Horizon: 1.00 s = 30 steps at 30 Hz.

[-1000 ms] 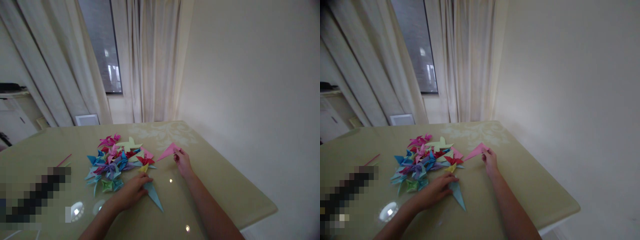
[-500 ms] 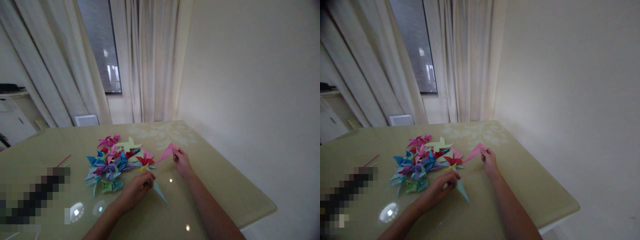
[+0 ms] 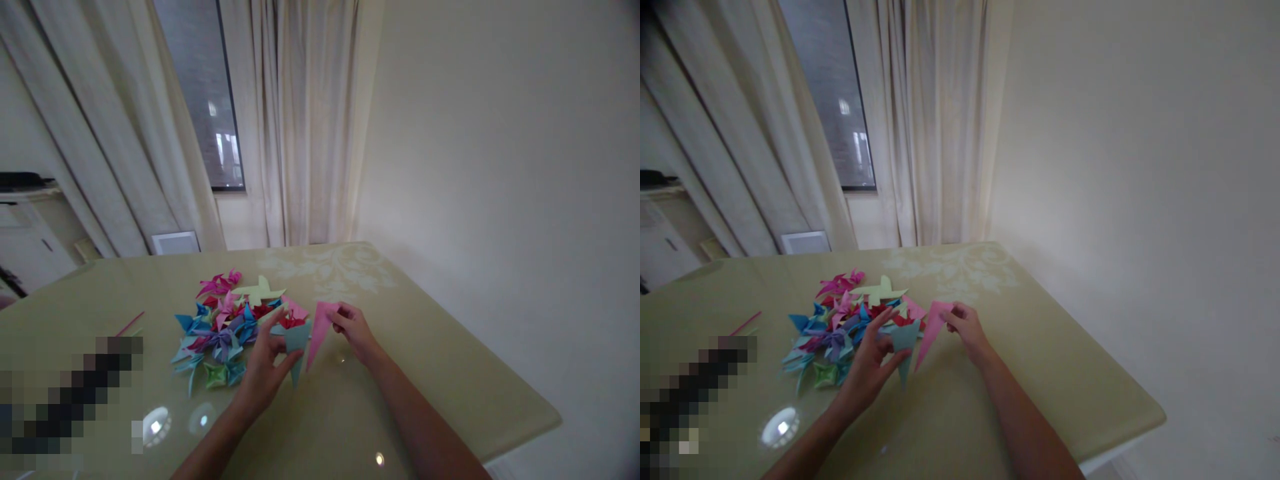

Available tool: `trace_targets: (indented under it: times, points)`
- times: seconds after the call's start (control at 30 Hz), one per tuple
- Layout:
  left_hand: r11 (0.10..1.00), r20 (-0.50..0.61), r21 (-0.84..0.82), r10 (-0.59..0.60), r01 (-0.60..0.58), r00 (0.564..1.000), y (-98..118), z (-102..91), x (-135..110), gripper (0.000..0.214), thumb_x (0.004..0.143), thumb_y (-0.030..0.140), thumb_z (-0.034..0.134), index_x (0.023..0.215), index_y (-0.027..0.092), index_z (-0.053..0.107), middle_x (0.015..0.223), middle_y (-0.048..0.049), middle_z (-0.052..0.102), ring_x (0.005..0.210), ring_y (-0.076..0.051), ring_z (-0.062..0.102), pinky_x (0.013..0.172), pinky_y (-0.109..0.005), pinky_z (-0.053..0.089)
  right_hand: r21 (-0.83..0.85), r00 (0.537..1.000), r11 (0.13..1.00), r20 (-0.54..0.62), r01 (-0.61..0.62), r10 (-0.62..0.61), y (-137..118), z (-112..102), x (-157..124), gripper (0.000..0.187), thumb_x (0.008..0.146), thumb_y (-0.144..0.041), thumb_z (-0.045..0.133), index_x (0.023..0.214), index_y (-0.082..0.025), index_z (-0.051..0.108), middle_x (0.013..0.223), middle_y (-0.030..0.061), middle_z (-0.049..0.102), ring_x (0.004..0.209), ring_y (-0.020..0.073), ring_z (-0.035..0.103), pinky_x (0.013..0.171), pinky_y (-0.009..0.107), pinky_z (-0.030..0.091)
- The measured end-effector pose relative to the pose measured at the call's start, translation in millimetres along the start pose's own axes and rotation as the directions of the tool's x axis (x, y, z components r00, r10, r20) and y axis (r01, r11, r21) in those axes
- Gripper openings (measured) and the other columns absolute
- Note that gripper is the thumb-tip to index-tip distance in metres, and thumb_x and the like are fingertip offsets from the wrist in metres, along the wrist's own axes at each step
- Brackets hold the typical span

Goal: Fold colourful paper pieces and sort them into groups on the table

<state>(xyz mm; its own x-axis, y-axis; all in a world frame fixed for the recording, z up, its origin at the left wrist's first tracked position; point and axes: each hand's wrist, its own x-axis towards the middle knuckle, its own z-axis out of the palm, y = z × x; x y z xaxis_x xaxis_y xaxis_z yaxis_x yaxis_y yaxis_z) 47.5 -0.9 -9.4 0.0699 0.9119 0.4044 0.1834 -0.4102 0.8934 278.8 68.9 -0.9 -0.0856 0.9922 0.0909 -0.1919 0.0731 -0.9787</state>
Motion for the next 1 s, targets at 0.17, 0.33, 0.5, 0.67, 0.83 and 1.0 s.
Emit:
trace_targets:
  times: [0.17, 0.33, 0.5, 0.67, 0.83, 1.0]
  points:
    - [0.984, -0.014, -0.135, -0.123, 0.120, 0.992, 5, -4.8, 7, 0.047, 0.087, 0.049, 0.077, 0.121, 0.017, 0.068, 0.109, -0.0110, 0.078, 0.100, -0.027, 0.074, 0.090, -0.037, 0.059, 0.067, 0.997, 0.998, 0.077, 0.006, -0.011, -5, 1, -4, 0.043, 0.066, -0.052, 0.094, 0.072, -0.018, 0.068, 0.063, -0.0035, 0.058, 0.055, 0.0090, 0.045, 0.054, 0.025, 0.030]
    - [0.985, -0.044, -0.094, -0.146, 0.141, 0.988, 5, -4.7, 9, 0.045, 0.091, 0.058, 0.068, 0.105, 0.016, 0.077, 0.097, -0.0074, 0.079, 0.089, -0.025, 0.072, 0.079, -0.033, 0.058, 0.112, 0.965, 0.992, 0.262, -0.049, 0.018, 0, 7, -11, 0.040, 0.068, -0.048, 0.095, 0.072, -0.017, 0.070, 0.064, -0.0023, 0.062, 0.056, 0.0093, 0.049, 0.055, 0.024, 0.036]
    - [0.976, 0.027, -0.105, -0.190, 0.192, 0.981, -1, 10.5, 0, 0.052, 0.095, 0.065, 0.058, 0.107, 0.017, 0.074, 0.096, -0.0074, 0.076, 0.085, -0.023, 0.070, 0.077, -0.033, 0.059, 0.070, 0.950, 0.997, 0.313, -0.021, -0.002, 9, 25, -19, 0.035, 0.074, -0.045, 0.092, 0.077, -0.017, 0.072, 0.067, 0.0001, 0.068, 0.060, 0.0123, 0.058, 0.060, 0.025, 0.044]
    - [0.907, 0.173, -0.197, -0.342, 0.372, 0.924, 6, 18.8, -9, 0.072, 0.097, 0.078, 0.041, 0.132, 0.018, 0.060, 0.083, -0.0043, 0.070, 0.060, -0.016, 0.061, 0.053, -0.026, 0.050, -0.030, 0.959, 1.000, 0.283, 0.004, 0.005, 9, 33, -23, 0.038, 0.075, -0.048, 0.091, 0.078, -0.017, 0.069, 0.066, 0.0004, 0.069, 0.058, 0.0133, 0.061, 0.058, 0.025, 0.045]
    - [0.910, 0.251, -0.136, -0.352, 0.393, 0.902, 12, 15.0, -10, 0.077, 0.094, 0.082, 0.042, 0.130, 0.016, 0.058, 0.069, 0.0030, 0.056, 0.051, -0.011, 0.042, 0.047, -0.023, 0.031, -0.092, 0.968, 0.991, 0.239, 0.102, -0.078, 8, 33, -22, 0.042, 0.079, -0.056, 0.086, 0.079, -0.019, 0.065, 0.065, -0.0019, 0.064, 0.058, 0.0121, 0.057, 0.056, 0.024, 0.041]
    - [0.939, 0.210, -0.079, -0.313, 0.335, 0.926, 4, 15.0, -9, 0.069, 0.095, 0.082, 0.039, 0.097, 0.017, 0.061, 0.069, 0.0042, 0.044, 0.059, -0.012, 0.038, 0.052, -0.024, 0.029, -0.076, 0.968, 0.990, 0.234, 0.115, -0.094, 8, 34, -22, 0.045, 0.085, -0.060, 0.079, 0.080, -0.019, 0.064, 0.063, -0.0030, 0.060, 0.056, 0.0112, 0.053, 0.055, 0.024, 0.040]
